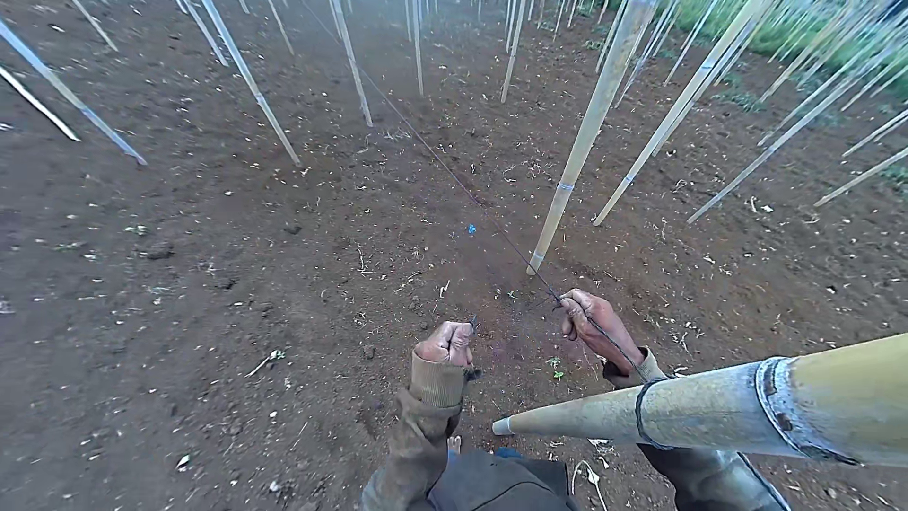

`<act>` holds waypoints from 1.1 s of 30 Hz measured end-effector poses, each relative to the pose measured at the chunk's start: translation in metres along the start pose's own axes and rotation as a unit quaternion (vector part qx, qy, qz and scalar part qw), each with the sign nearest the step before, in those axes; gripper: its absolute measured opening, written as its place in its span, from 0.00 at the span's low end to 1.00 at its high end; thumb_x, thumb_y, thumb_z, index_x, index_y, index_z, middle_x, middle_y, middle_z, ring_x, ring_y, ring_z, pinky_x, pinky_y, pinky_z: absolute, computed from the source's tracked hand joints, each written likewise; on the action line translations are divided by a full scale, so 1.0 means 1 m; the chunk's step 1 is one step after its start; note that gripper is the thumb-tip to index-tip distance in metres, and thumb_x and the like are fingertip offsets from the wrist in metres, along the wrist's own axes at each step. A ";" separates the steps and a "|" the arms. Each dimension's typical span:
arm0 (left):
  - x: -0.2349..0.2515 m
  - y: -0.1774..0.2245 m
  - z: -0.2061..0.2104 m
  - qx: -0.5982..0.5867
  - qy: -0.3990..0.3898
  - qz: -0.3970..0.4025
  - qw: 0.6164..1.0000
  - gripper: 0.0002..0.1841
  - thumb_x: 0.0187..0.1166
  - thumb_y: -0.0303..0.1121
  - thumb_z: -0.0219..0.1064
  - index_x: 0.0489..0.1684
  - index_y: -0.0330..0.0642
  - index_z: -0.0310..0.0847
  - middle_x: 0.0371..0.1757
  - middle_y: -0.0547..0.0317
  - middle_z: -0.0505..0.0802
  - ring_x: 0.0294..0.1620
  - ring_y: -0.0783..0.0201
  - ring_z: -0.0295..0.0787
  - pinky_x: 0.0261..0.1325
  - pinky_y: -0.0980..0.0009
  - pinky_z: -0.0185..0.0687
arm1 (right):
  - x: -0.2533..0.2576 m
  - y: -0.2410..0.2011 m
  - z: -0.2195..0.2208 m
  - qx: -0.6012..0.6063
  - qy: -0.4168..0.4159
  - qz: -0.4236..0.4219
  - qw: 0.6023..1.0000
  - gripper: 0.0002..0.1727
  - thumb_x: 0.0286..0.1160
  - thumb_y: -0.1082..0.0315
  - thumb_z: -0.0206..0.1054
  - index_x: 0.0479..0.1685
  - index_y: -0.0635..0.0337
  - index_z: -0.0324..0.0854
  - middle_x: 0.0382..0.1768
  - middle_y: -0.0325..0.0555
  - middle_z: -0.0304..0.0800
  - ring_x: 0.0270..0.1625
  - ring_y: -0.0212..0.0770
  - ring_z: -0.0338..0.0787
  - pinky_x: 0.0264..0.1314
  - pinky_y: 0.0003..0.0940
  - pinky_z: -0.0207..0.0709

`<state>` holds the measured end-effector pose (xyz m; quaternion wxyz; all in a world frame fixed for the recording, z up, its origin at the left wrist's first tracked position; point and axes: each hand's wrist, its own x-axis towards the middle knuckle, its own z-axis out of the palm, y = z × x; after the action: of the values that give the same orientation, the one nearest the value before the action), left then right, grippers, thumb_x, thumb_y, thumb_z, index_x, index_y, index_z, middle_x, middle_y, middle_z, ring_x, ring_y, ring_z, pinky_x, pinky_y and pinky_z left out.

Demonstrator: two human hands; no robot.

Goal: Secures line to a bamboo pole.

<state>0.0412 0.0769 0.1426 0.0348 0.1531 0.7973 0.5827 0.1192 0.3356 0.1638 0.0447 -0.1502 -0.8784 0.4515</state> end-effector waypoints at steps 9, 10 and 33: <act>0.010 0.033 0.044 0.088 -0.165 0.093 0.978 0.18 0.83 0.36 0.67 0.56 0.27 0.89 0.54 0.37 0.94 0.56 0.49 0.93 0.66 0.57 0.85 | -0.013 -0.007 0.013 0.031 -0.058 -0.064 0.996 0.15 0.88 0.66 0.54 0.44 0.64 0.85 0.23 0.32 0.87 0.24 0.22 0.85 0.33 0.21 0.82; 0.009 0.039 0.052 0.087 -0.187 0.090 0.974 0.17 0.83 0.36 0.66 0.53 0.26 0.89 0.52 0.37 0.95 0.54 0.49 0.94 0.65 0.57 0.85 | -0.014 -0.009 0.013 0.029 -0.053 -0.064 0.996 0.15 0.88 0.66 0.54 0.43 0.63 0.85 0.22 0.31 0.86 0.24 0.22 0.84 0.32 0.20 0.81; 0.022 0.026 0.084 0.005 -0.080 0.239 0.968 0.10 0.76 0.24 0.64 0.38 0.26 0.92 0.39 0.41 0.97 0.43 0.54 0.97 0.55 0.63 0.89 | -0.003 -0.013 0.010 0.180 0.053 -0.117 0.975 0.08 0.82 0.74 0.61 0.42 0.65 0.87 0.29 0.35 0.92 0.32 0.26 0.91 0.42 0.22 0.88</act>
<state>0.0453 0.1670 0.1429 -0.0427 0.3855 0.7350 0.5562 0.1170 0.3194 0.1682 0.1704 -0.0595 -0.7907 0.5850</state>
